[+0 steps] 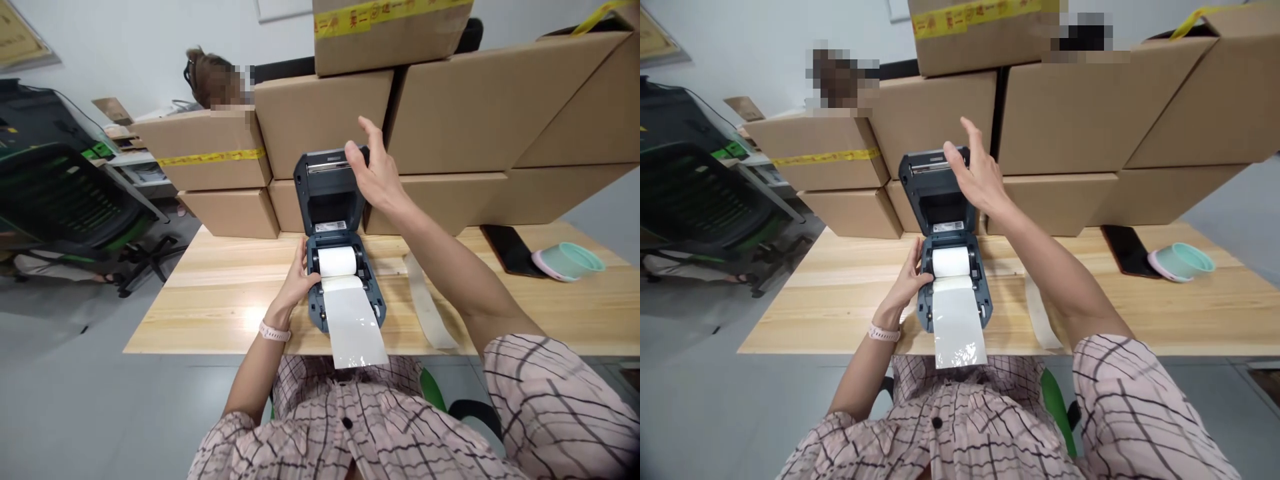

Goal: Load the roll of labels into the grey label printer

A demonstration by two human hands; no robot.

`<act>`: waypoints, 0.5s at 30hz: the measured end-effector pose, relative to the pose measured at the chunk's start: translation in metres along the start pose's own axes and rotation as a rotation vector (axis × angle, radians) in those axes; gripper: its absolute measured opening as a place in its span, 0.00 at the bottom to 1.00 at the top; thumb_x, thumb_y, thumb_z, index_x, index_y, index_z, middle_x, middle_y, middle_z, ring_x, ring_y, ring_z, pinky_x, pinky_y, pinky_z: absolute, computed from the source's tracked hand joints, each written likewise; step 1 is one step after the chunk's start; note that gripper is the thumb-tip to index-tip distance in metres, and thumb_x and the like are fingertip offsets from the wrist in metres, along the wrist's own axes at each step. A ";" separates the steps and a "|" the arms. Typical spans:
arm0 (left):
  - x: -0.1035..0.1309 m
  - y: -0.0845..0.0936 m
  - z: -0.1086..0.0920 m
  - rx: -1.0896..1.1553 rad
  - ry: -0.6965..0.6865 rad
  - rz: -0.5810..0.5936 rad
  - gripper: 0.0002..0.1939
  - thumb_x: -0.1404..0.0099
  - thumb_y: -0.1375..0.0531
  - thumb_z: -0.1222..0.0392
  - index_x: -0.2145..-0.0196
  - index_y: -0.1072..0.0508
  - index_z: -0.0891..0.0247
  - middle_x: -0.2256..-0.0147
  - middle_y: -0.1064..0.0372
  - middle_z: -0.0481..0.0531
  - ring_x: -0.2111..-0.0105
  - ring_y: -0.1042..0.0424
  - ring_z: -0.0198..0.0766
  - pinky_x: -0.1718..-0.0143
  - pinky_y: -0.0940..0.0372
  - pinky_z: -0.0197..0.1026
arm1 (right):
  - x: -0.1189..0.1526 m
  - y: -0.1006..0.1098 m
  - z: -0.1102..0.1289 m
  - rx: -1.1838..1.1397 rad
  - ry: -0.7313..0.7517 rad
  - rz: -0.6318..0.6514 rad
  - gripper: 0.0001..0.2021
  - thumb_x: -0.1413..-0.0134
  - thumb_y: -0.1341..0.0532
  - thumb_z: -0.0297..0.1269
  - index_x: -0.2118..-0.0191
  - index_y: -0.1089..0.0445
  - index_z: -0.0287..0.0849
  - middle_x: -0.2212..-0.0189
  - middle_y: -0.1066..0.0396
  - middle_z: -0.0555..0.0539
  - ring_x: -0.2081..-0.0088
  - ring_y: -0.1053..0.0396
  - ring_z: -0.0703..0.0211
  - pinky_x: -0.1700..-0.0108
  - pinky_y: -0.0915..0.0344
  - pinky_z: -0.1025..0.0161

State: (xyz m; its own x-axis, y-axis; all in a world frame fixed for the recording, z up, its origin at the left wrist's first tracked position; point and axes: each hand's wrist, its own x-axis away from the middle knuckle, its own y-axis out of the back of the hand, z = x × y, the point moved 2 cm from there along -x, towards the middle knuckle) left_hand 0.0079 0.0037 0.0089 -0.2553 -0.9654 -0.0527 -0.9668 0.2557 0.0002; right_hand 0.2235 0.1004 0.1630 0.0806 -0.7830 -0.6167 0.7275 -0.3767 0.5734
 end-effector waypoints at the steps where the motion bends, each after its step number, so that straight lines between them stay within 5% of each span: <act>1: 0.000 -0.002 0.000 0.013 0.014 -0.011 0.60 0.50 0.38 0.68 0.25 0.63 0.57 0.24 0.64 0.56 0.25 0.58 0.50 0.28 0.51 0.50 | -0.002 0.000 0.001 -0.004 0.003 -0.009 0.35 0.32 0.57 0.62 0.26 0.59 0.53 0.29 0.45 0.42 0.32 0.40 0.37 0.33 0.45 0.33; 6: -0.001 -0.005 0.000 0.047 0.035 -0.055 0.59 0.49 0.40 0.70 0.25 0.63 0.58 0.25 0.57 0.59 0.27 0.51 0.50 0.31 0.44 0.49 | 0.035 0.009 0.032 -0.005 0.272 -0.051 0.28 0.35 0.44 0.49 0.33 0.42 0.49 0.36 0.36 0.40 0.35 0.38 0.39 0.33 0.42 0.39; 9: -0.002 -0.005 0.004 0.050 0.007 -0.068 0.59 0.50 0.40 0.70 0.25 0.63 0.57 0.26 0.55 0.60 0.29 0.47 0.50 0.32 0.43 0.52 | 0.072 0.000 0.036 0.020 0.344 0.396 0.26 0.38 0.41 0.42 0.36 0.38 0.47 0.43 0.28 0.41 0.42 0.30 0.43 0.41 0.33 0.44; 12: -0.006 -0.004 0.010 0.020 -0.048 -0.055 0.58 0.50 0.41 0.70 0.25 0.63 0.58 0.27 0.54 0.62 0.28 0.47 0.51 0.30 0.46 0.55 | 0.094 -0.024 0.021 0.140 0.275 0.881 0.41 0.44 0.36 0.43 0.28 0.50 0.45 0.36 0.33 0.37 0.40 0.30 0.38 0.43 0.32 0.43; 15: -0.008 -0.002 0.014 -0.027 -0.126 -0.028 0.57 0.49 0.42 0.70 0.25 0.62 0.57 0.27 0.53 0.61 0.28 0.48 0.50 0.30 0.48 0.56 | 0.095 -0.050 0.009 0.218 0.240 1.049 0.51 0.49 0.33 0.43 0.25 0.59 0.44 0.35 0.34 0.34 0.40 0.30 0.33 0.44 0.32 0.41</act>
State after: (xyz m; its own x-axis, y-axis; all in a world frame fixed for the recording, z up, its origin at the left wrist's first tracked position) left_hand 0.0121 0.0121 -0.0050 -0.2262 -0.9577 -0.1782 -0.9739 0.2256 0.0236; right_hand 0.1887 0.0403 0.0802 0.7369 -0.6572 0.1582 0.0851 0.3224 0.9428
